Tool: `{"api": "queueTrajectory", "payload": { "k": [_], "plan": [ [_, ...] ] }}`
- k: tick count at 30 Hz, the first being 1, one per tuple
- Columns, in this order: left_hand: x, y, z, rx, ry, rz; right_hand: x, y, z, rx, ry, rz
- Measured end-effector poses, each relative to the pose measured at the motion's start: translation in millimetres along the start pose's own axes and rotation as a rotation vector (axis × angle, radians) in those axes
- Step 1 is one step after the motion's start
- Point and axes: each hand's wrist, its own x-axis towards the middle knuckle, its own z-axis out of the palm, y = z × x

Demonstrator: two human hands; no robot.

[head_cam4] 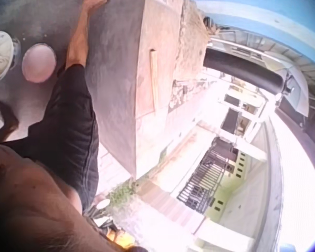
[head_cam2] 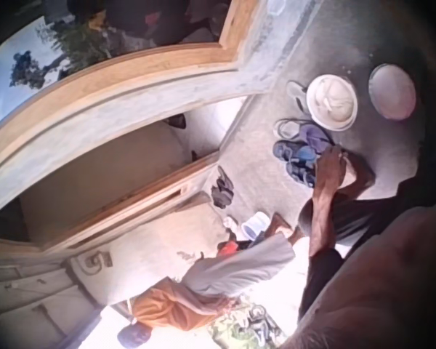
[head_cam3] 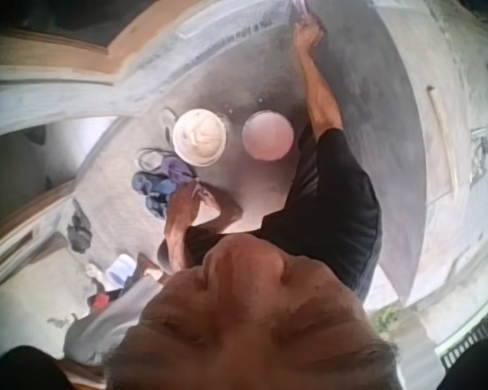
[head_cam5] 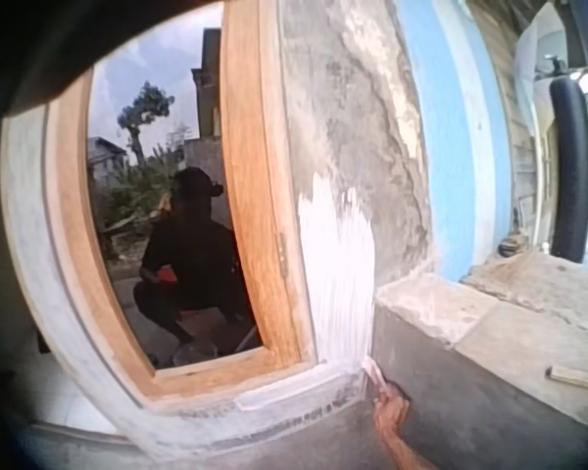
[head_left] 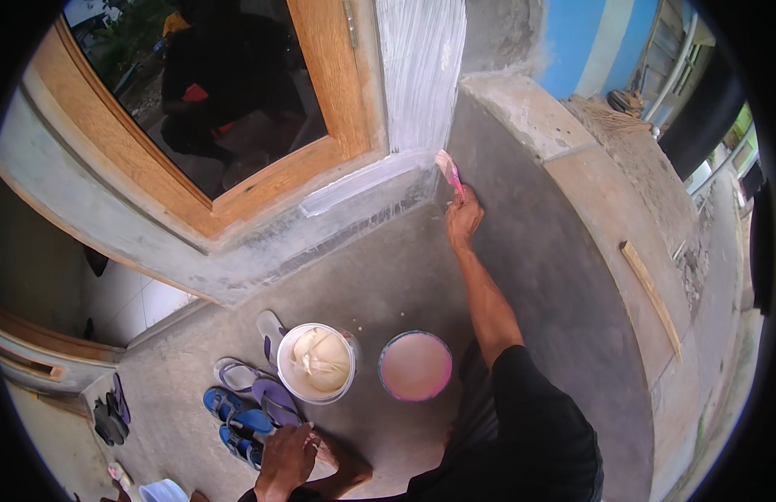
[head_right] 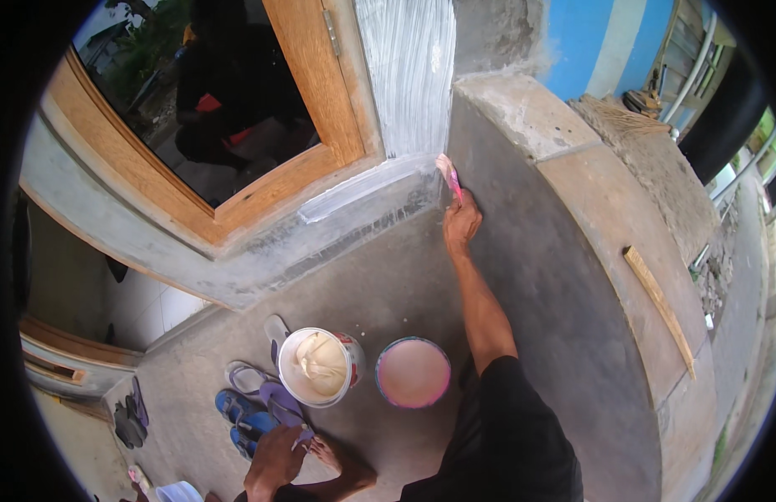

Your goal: The person paints the wall next to a window frame, dipping a paintbrush into a container and applying the paint onto the wall surface.

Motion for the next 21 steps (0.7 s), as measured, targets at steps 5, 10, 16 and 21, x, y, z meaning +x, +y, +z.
{"api": "queueTrajectory", "payload": {
  "k": [5,10,16,21],
  "plan": [
    [-2,-10,4,0.002,-0.005,0.005,-71,-40,37,0.078,-0.080,-0.133],
    [9,-10,1,-0.051,-0.033,0.026,-180,-99,65,0.343,-0.387,-0.353],
    [8,-12,8,-0.016,-0.013,0.011,-158,-90,63,0.497,-0.460,-0.533],
    [-1,-6,-1,-0.024,-0.036,-0.060,-62,-43,22,0.221,-0.209,-0.166]
  ]
}}
